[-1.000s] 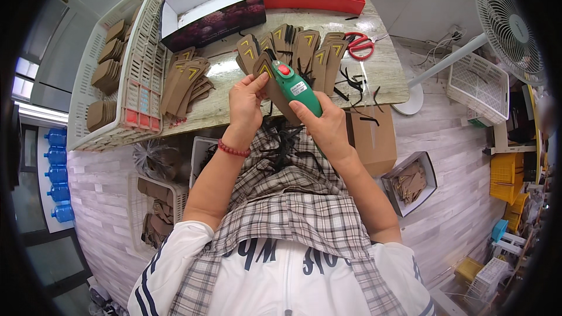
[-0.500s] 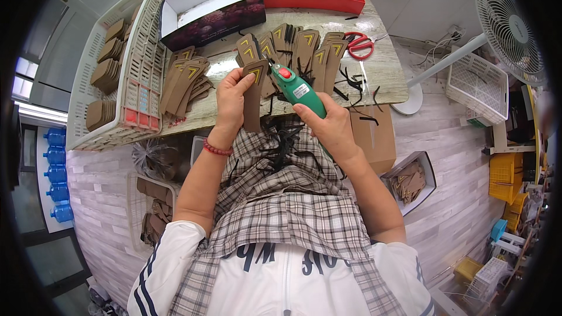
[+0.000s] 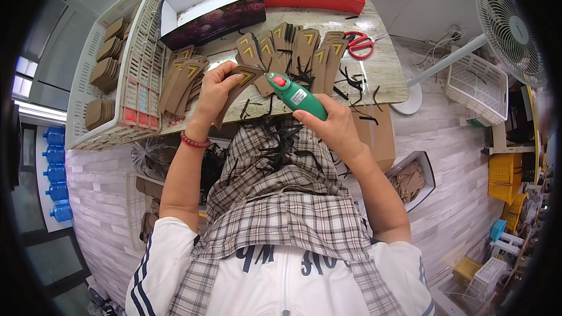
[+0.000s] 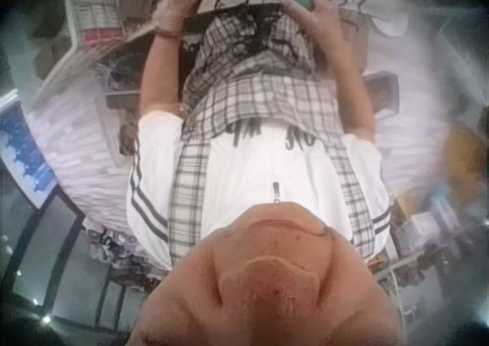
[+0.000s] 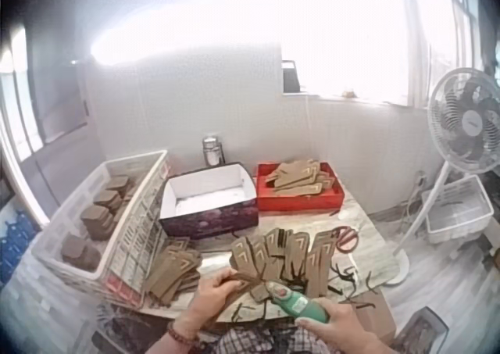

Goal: The person uses a green rotary cutter to trim the edges of small brown cardboard pieces on a worktable. Trimmed pieces are placed into a red tray, while offcuts fall onto the table. The person handles the pieces one at a time, rotating them as needed to complete the cuts.

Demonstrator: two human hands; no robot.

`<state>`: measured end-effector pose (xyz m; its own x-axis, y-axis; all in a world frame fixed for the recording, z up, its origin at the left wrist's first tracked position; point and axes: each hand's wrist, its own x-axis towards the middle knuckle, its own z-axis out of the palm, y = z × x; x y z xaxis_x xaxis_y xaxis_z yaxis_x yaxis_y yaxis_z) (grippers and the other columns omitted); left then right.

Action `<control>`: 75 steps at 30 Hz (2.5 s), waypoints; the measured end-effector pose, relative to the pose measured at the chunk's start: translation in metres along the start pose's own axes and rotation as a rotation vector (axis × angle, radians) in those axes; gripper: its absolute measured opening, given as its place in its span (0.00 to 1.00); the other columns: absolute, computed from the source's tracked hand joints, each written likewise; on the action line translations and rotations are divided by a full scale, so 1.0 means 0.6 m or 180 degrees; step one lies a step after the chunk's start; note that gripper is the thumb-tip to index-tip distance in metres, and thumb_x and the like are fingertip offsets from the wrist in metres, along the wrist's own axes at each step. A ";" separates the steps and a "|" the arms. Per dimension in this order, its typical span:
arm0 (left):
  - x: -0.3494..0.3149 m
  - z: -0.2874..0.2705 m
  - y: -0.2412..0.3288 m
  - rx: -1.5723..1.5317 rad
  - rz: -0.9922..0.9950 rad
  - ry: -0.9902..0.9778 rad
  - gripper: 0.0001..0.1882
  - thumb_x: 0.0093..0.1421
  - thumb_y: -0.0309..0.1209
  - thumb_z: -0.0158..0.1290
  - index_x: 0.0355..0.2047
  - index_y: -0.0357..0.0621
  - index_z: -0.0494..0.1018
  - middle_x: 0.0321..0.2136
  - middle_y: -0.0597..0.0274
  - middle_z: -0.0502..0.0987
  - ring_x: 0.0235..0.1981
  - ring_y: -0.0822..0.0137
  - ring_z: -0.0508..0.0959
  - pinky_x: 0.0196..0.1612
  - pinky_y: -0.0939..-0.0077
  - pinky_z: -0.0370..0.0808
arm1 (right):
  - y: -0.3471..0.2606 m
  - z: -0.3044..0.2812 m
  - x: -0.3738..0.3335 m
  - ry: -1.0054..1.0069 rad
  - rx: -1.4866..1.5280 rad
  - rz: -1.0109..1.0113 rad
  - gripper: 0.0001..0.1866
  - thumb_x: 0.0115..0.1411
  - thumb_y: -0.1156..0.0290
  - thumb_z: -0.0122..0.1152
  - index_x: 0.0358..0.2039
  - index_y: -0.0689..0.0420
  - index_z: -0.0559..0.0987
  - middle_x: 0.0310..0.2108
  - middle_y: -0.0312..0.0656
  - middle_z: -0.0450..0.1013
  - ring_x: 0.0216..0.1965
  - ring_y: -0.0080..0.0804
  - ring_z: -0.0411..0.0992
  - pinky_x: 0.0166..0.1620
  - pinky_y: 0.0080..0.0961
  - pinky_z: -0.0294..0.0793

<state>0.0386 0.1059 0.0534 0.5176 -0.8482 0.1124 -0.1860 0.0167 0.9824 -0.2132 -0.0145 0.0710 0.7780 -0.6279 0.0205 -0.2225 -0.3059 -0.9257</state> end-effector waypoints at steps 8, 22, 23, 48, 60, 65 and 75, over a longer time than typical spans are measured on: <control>-0.002 -0.017 0.004 -0.0012 -0.0105 -0.0299 0.06 0.57 0.25 0.55 0.33 0.35 0.77 0.25 0.72 0.75 0.27 0.82 0.69 0.32 0.85 0.68 | 0.004 0.006 -0.001 -0.0125 -0.0221 -0.0130 0.23 0.54 0.55 0.68 0.40 0.63 0.78 0.24 0.43 0.73 0.24 0.26 0.71 0.30 0.25 0.71; -0.002 -0.026 0.001 -0.0063 -0.0435 -0.0606 0.06 0.57 0.27 0.57 0.29 0.36 0.78 0.21 0.74 0.74 0.22 0.84 0.66 0.24 0.86 0.63 | -0.009 0.007 0.004 -0.0335 -0.0275 0.0101 0.22 0.54 0.56 0.68 0.40 0.62 0.78 0.24 0.43 0.74 0.24 0.26 0.72 0.30 0.25 0.71; -0.002 -0.025 0.001 -0.0054 -0.0413 -0.0626 0.06 0.57 0.27 0.57 0.29 0.35 0.78 0.21 0.74 0.74 0.21 0.84 0.66 0.24 0.86 0.63 | -0.009 0.009 0.005 -0.0348 -0.0274 0.0098 0.22 0.54 0.56 0.68 0.40 0.62 0.78 0.23 0.43 0.74 0.24 0.26 0.72 0.29 0.25 0.71; 0.083 0.048 -0.136 0.3602 0.0913 0.1521 0.28 0.53 0.37 0.61 0.55 0.45 0.69 0.59 0.49 0.60 0.65 0.48 0.51 0.67 0.48 0.43 | 0.033 0.025 -0.006 0.0308 0.0593 0.0458 0.19 0.57 0.60 0.66 0.38 0.64 0.77 0.18 0.32 0.68 0.15 0.15 0.65 0.18 0.17 0.64; 0.036 0.052 -0.056 -0.1891 -0.0095 0.1426 0.05 0.60 0.25 0.56 0.36 0.39 0.77 0.30 0.65 0.80 0.28 0.74 0.77 0.33 0.79 0.74 | 0.024 0.044 0.007 0.0500 0.0414 0.0234 0.19 0.56 0.60 0.66 0.37 0.64 0.77 0.16 0.32 0.68 0.16 0.15 0.64 0.20 0.18 0.64; 0.024 0.064 -0.035 -0.2047 -0.0147 0.1446 0.05 0.59 0.26 0.57 0.35 0.39 0.77 0.29 0.64 0.81 0.27 0.74 0.78 0.33 0.79 0.75 | 0.002 0.048 0.004 0.0356 0.0451 0.0277 0.18 0.56 0.59 0.67 0.36 0.63 0.78 0.17 0.33 0.68 0.17 0.15 0.65 0.20 0.18 0.63; 0.011 0.105 -0.029 -0.2440 -0.0548 0.1368 0.03 0.60 0.26 0.57 0.34 0.42 0.76 0.29 0.65 0.81 0.25 0.75 0.78 0.32 0.80 0.74 | 0.003 0.046 0.002 0.0417 0.0528 0.0290 0.19 0.56 0.59 0.67 0.38 0.64 0.77 0.17 0.33 0.69 0.18 0.15 0.66 0.21 0.17 0.65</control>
<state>-0.0073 0.0665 0.0275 0.7836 -0.6027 -0.1508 0.4524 0.3872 0.8033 -0.1966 0.0037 0.0589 0.6737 -0.7385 -0.0272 -0.1804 -0.1286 -0.9751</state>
